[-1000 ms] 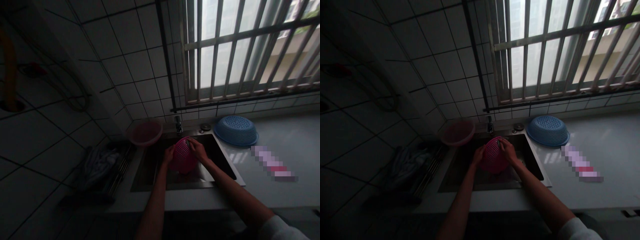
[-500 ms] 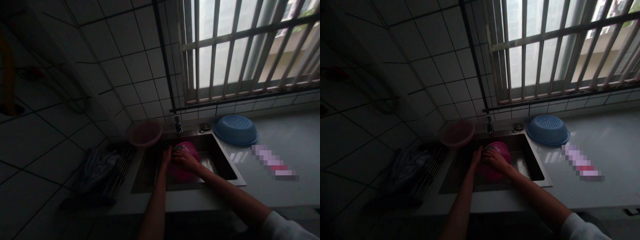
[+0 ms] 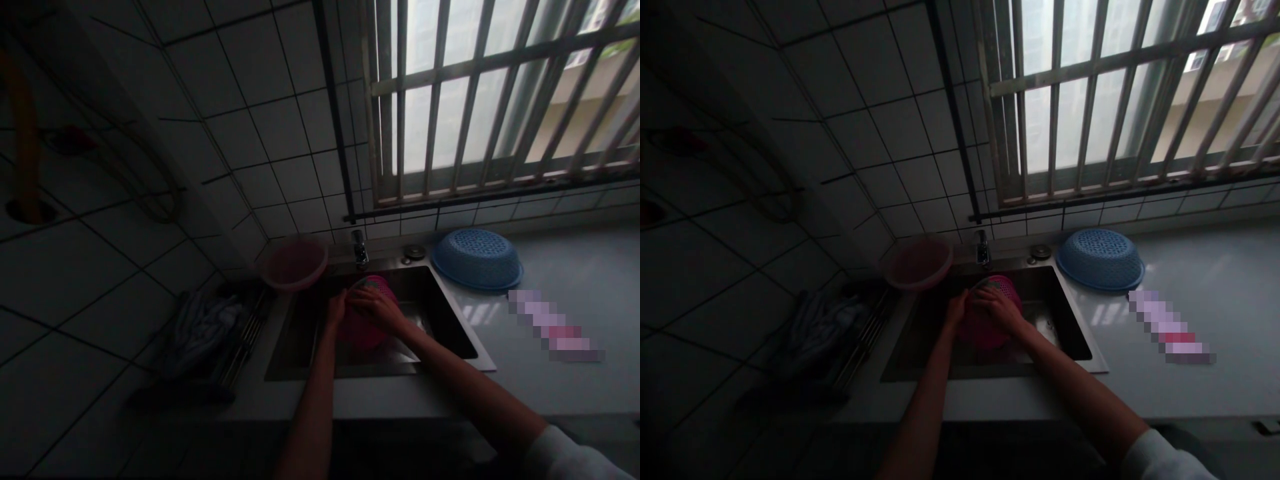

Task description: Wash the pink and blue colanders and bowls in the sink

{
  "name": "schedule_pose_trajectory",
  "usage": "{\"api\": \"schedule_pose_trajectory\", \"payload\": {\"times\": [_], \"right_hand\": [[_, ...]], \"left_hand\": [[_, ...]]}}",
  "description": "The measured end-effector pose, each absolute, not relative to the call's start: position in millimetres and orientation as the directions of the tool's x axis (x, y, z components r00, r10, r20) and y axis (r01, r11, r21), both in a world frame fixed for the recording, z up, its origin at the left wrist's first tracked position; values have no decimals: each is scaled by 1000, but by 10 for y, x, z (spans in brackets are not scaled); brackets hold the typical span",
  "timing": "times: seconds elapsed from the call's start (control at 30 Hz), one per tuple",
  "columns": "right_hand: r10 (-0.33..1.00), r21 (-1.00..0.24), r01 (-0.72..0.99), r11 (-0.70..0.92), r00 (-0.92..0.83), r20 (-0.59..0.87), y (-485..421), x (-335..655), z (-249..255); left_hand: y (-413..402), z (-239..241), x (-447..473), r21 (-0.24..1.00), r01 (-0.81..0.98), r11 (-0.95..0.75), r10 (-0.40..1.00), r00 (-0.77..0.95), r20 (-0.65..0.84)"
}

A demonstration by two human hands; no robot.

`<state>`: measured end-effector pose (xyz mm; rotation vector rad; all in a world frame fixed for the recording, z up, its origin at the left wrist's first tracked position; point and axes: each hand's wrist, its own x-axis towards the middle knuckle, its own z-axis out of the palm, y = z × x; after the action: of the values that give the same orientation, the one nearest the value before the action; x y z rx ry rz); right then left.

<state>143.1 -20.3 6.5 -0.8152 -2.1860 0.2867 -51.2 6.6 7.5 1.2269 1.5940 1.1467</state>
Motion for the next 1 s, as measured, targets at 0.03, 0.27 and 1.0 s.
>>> {"api": "schedule_pose_trajectory", "payload": {"times": [0.03, 0.27, 1.0], "right_hand": [[711, -508, 505, 698, -399, 580, -147, 1510, 41], [673, -449, 512, 732, -441, 594, -163, 1434, -19], [787, -571, 570, 591, -252, 563, -6, 1667, -11]], "left_hand": [[57, 79, -508, 964, 240, 114, 977, -203, -65], [67, 98, -502, 978, 184, 100, 973, -226, -57], [104, -5, -525, 981, 179, 71, 979, -204, -33]]}}
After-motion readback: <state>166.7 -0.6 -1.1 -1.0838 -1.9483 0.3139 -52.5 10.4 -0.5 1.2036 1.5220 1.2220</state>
